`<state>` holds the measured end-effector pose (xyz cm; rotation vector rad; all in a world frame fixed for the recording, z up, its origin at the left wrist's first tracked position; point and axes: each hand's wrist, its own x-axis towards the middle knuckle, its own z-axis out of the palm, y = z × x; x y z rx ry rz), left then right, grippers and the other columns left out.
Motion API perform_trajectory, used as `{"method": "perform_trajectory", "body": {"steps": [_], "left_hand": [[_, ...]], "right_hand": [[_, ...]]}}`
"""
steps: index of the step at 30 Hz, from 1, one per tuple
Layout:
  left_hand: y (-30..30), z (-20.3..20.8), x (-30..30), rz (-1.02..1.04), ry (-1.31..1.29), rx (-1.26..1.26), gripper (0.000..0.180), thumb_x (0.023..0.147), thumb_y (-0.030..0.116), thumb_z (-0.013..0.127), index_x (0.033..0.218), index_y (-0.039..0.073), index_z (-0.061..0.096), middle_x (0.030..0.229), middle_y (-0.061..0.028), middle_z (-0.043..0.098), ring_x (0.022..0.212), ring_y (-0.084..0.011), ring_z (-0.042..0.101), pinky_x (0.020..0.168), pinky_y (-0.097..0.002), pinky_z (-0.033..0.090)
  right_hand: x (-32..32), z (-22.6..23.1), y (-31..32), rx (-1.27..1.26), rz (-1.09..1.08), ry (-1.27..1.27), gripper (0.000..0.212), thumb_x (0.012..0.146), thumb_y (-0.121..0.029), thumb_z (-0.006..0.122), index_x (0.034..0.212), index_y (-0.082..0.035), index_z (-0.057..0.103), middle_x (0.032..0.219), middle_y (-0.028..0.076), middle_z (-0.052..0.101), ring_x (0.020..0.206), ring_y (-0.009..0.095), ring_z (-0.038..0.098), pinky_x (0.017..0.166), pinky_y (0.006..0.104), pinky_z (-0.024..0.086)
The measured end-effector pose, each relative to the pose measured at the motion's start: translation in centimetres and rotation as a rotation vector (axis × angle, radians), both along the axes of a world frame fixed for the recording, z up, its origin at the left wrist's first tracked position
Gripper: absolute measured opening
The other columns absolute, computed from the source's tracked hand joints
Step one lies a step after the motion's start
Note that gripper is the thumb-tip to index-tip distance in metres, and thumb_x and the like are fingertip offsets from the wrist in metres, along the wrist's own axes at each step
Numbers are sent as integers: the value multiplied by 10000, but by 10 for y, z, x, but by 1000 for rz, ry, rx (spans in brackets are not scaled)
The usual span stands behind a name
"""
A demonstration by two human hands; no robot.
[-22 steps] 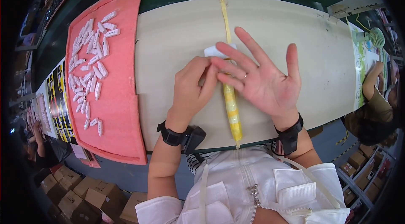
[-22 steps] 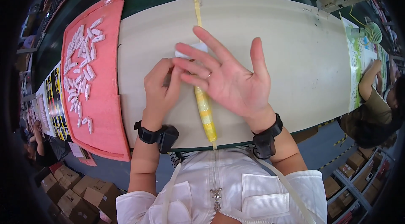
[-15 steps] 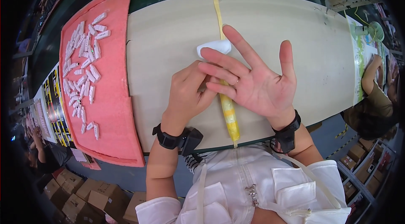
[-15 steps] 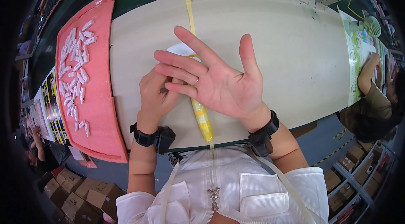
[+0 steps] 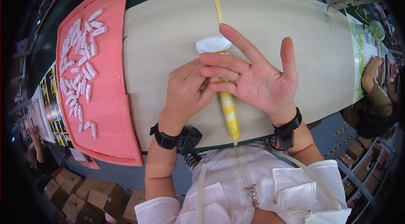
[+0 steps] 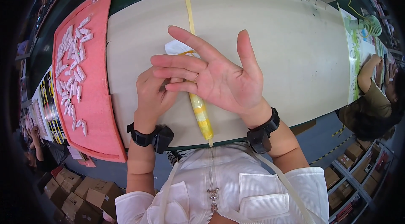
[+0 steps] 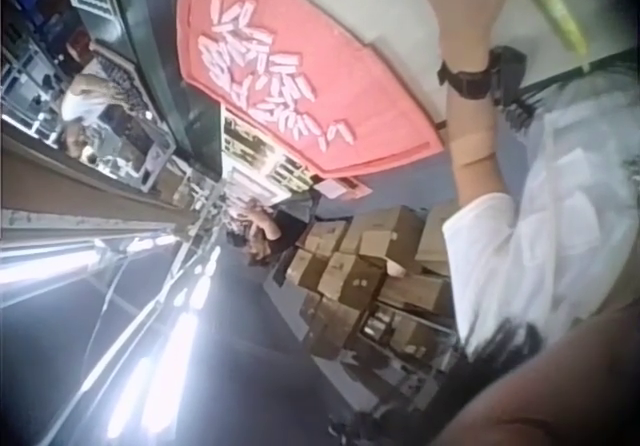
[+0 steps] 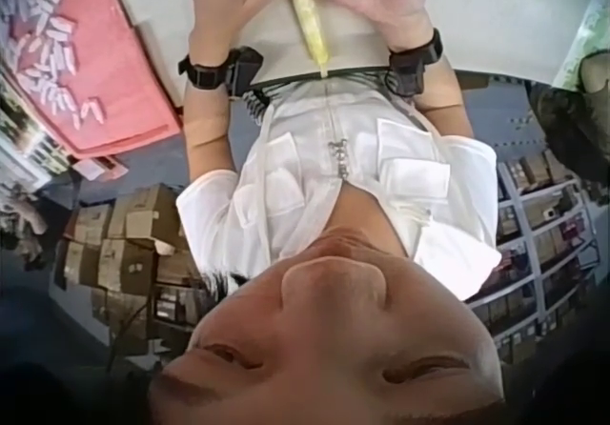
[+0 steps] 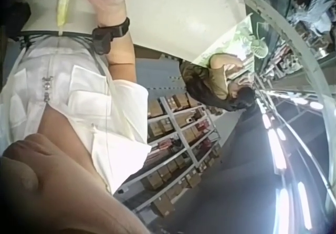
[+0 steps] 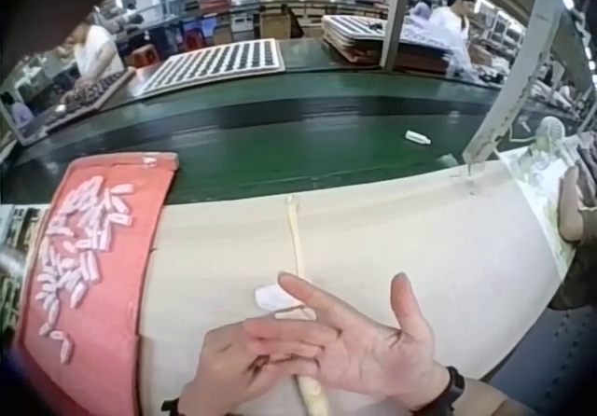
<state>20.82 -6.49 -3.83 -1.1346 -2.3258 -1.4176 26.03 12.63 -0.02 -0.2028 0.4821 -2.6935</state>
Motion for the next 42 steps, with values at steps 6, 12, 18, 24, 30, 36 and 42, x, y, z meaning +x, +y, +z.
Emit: {"method": "perform_trajectory", "body": {"steps": [6, 12, 18, 24, 30, 36, 42], "left_hand": [[0, 3, 0, -5, -7, 3, 137, 802, 6, 736, 909, -14, 652, 829, -129, 683, 623, -285, 642, 549, -360, 516], [-2, 10, 1, -77, -162, 168, 63, 829, 2, 687, 869, -14, 642, 738, -102, 631, 563, -219, 592, 513, -316, 472], [-3, 15, 5, -147, -296, 270, 78, 883, 36, 652, 827, -16, 636, 680, -82, 594, 534, -176, 554, 501, -281, 436], [-5, 16, 6, -148, -360, 268, 92, 893, 36, 642, 820, -20, 637, 682, -81, 599, 531, -177, 554, 502, -282, 440], [-4, 18, 7, -88, -370, 212, 84, 897, 21, 624, 826, -20, 644, 694, -76, 612, 544, -177, 570, 514, -281, 459], [-3, 14, 7, -87, -374, 234, 73, 892, 19, 624, 835, -19, 647, 700, -73, 621, 551, -176, 582, 525, -277, 472], [-4, 16, 6, -119, -370, 238, 68, 884, 12, 612, 832, -15, 647, 716, -79, 640, 556, -180, 592, 533, -281, 481]], "right_hand": [[-1, 0, 1, 60, 2, 20, 1053, 949, -838, 144, 1644, -80, -83, 1605, 368, 265, 1471, 483, 352, 1195, 549, 302], [-1, -7, 2, -65, -44, 34, 1014, 976, -800, 152, 1643, -53, 1, 1591, 350, 309, 1462, 461, 374, 1191, 556, 319], [-3, -14, 2, -125, -74, 48, 963, 1006, -751, 133, 1627, -15, 141, 1559, 321, 387, 1452, 431, 400, 1191, 561, 320], [-2, -13, 2, -105, -84, 20, 945, 1017, -733, 150, 1618, -4, 167, 1546, 322, 405, 1441, 429, 418, 1192, 553, 324], [-1, -8, 2, 99, -105, 11, 985, 1007, -743, 192, 1623, 16, 73, 1537, 346, 398, 1438, 460, 412, 1189, 554, 339], [0, -9, 1, 77, -108, 5, 984, 1007, -738, 196, 1616, 29, 101, 1519, 345, 424, 1419, 459, 440, 1183, 544, 352], [-1, -12, 2, 30, -104, 13, 978, 1010, -732, 200, 1613, 34, 115, 1507, 345, 436, 1396, 462, 468, 1183, 529, 357]]}}
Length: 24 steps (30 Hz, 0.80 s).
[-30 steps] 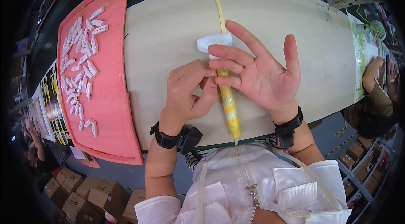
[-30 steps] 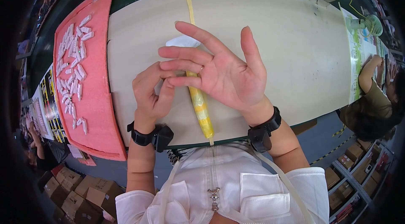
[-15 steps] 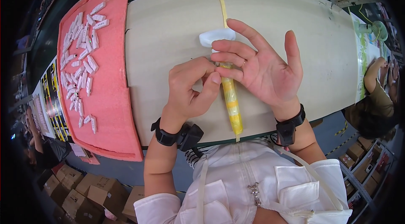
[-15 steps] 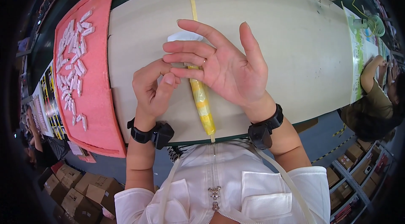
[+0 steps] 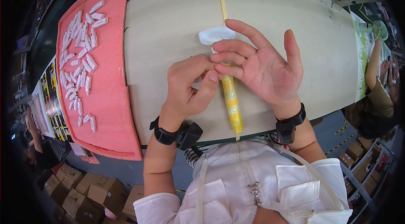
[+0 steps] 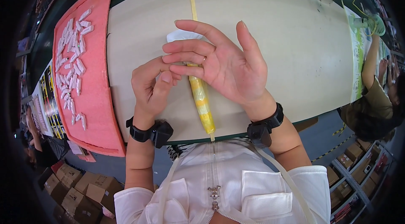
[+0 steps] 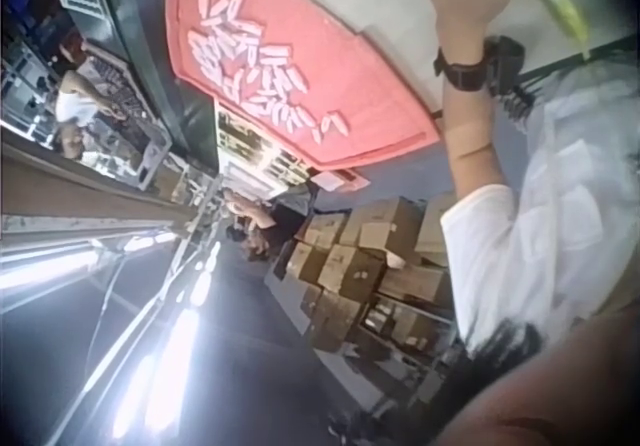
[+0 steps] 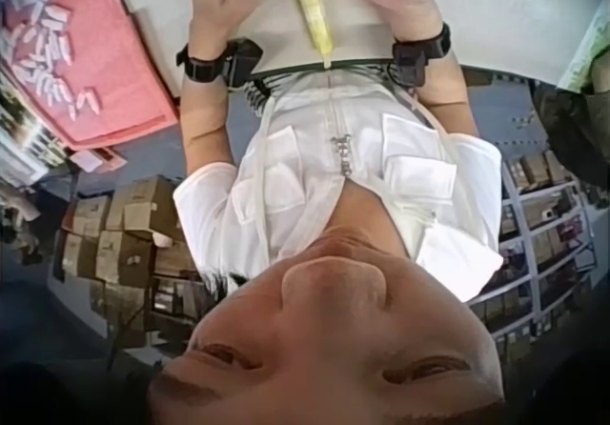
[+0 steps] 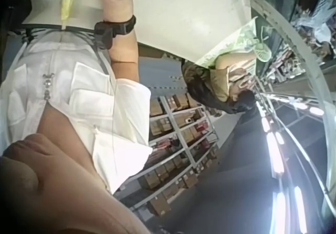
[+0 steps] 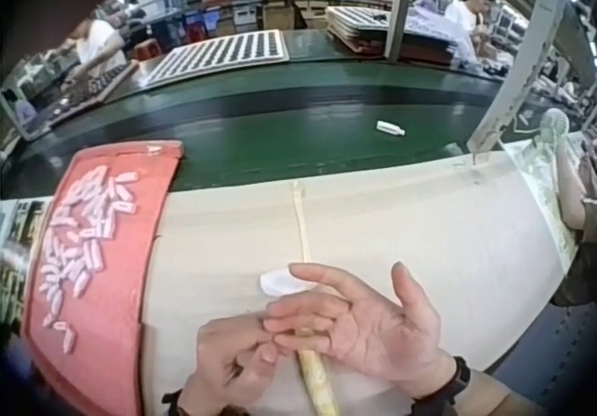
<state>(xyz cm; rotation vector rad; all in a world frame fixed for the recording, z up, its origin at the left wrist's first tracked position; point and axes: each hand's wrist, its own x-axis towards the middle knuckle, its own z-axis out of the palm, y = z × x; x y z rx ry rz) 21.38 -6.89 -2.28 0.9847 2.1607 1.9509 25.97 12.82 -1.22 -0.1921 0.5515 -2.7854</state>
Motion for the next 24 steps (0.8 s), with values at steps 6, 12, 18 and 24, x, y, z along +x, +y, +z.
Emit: {"method": "perform_trajectory", "body": {"steps": [6, 12, 18, 24], "left_hand": [[0, 1, 1, 31, 4, -34, 73, 884, 11, 614, 824, -14, 646, 712, -81, 637, 555, -186, 593, 531, -282, 481], [1, 0, 0, 22, 11, -9, 75, 881, 2, 616, 812, -13, 641, 703, -77, 627, 547, -183, 587, 525, -283, 478], [0, 1, 0, 18, 20, -28, 73, 877, -4, 611, 812, -12, 643, 711, -79, 638, 551, -181, 596, 527, -280, 482], [0, 0, -2, 19, 81, -36, 60, 871, -5, 618, 821, -6, 651, 711, -76, 642, 554, -181, 607, 526, -277, 490]], "right_hand": [[-1, -2, -1, -25, 4, 54, 900, 1039, -679, 185, 1585, 35, 230, 1478, 337, 472, 1382, 431, 490, 1178, 508, 366], [-2, -2, 0, -34, 4, 60, 893, 1042, -669, 191, 1579, 43, 239, 1463, 335, 488, 1371, 420, 504, 1176, 499, 371], [-2, -3, 0, -32, 2, 57, 891, 1043, -667, 197, 1575, 47, 246, 1460, 334, 492, 1366, 419, 510, 1173, 498, 377], [-2, -3, 0, -25, 1, 51, 885, 1045, -662, 208, 1570, 49, 254, 1456, 336, 495, 1362, 416, 514, 1167, 496, 386]]}}
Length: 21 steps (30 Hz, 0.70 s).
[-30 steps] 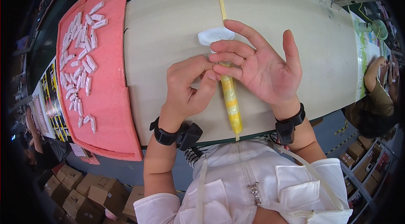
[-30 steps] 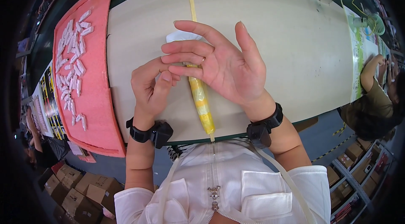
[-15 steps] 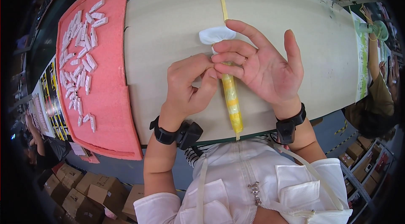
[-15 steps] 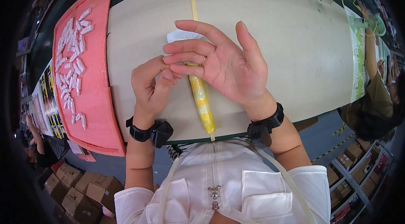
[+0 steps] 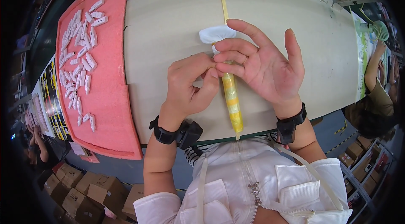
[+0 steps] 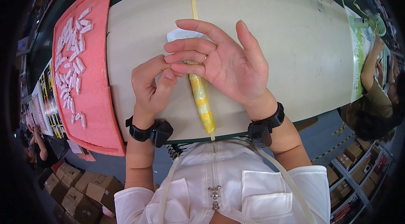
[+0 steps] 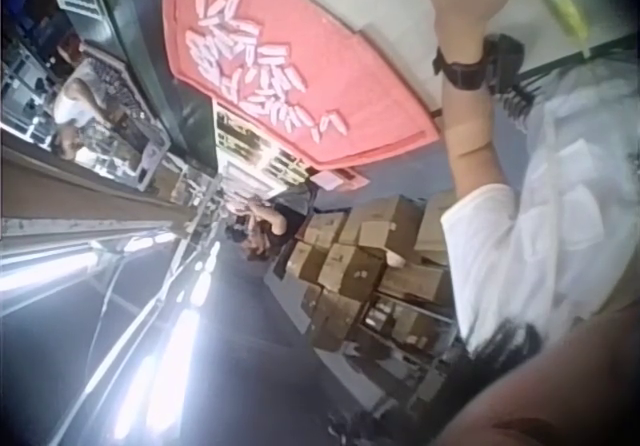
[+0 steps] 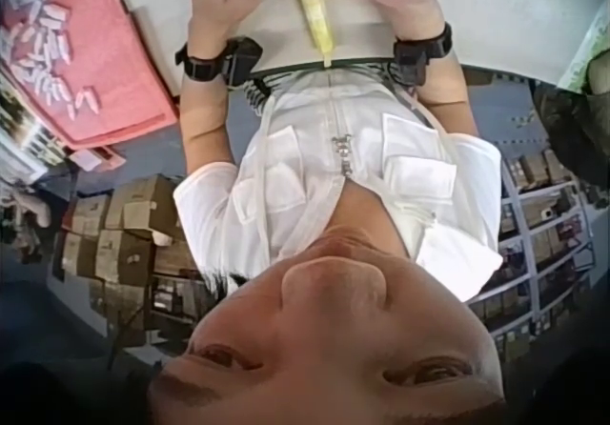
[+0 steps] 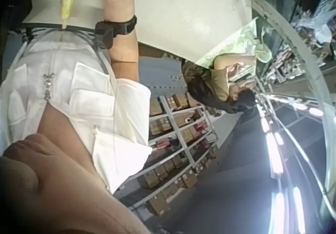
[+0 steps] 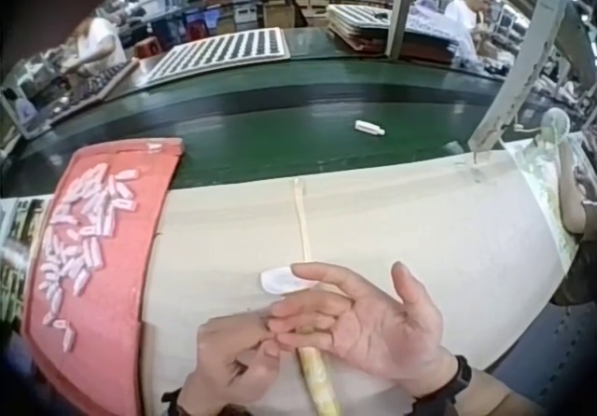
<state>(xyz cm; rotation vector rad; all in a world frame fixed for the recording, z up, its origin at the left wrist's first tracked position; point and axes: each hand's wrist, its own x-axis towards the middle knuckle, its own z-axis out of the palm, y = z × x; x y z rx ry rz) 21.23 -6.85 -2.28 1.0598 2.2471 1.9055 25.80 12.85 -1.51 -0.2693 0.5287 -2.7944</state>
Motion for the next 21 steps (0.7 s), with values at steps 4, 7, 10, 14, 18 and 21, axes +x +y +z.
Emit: {"method": "perform_trajectory", "body": {"steps": [4, 7, 10, 14, 18, 21], "left_hand": [[0, 2, 0, 0, 26, -22, 49, 862, -14, 625, 823, -3, 653, 710, -73, 644, 552, -179, 608, 525, -275, 497], [0, 3, -1, 0, 34, -17, 43, 857, -20, 630, 823, -4, 653, 711, -74, 645, 550, -179, 611, 522, -272, 499], [0, 4, -1, 2, 40, -19, 39, 853, -25, 636, 826, -4, 656, 711, -75, 648, 548, -175, 615, 520, -268, 501], [1, 5, -1, 14, 44, -25, 33, 849, -29, 650, 835, -5, 668, 709, -77, 654, 543, -163, 622, 516, -259, 504], [2, 4, 0, 27, 45, -17, 30, 847, -29, 665, 847, -3, 681, 706, -78, 660, 539, -150, 626, 515, -252, 506], [3, 4, 0, 26, 46, -16, 30, 845, -28, 675, 853, -2, 688, 705, -77, 662, 537, -143, 627, 515, -249, 507]], "right_hand": [[0, -1, 0, -14, 4, 7, 884, 1045, -661, 215, 1569, 50, 256, 1457, 337, 493, 1365, 417, 511, 1166, 495, 390], [0, -3, 1, -19, 7, 13, 913, 1037, -682, 192, 1576, 54, 238, 1470, 342, 479, 1372, 421, 504, 1171, 499, 384], [0, 3, 0, 4, -9, -33, 898, 1033, -664, 236, 1570, 55, 234, 1435, 330, 501, 1318, 408, 536, 1144, 490, 404], [4, 9, 0, 179, -48, -107, 739, 1006, -524, 419, 1478, 33, 306, 1252, 246, 569, 1111, 328, 604, 1013, 433, 463], [6, 10, -1, 397, -51, -91, 453, 909, -290, 594, 1250, -41, 428, 995, 95, 551, 870, 191, 556, 820, 338, 467], [5, 15, -5, 338, -41, -149, 357, 820, -147, 650, 1095, -103, 427, 874, 16, 470, 756, 125, 470, 714, 291, 422]]}}
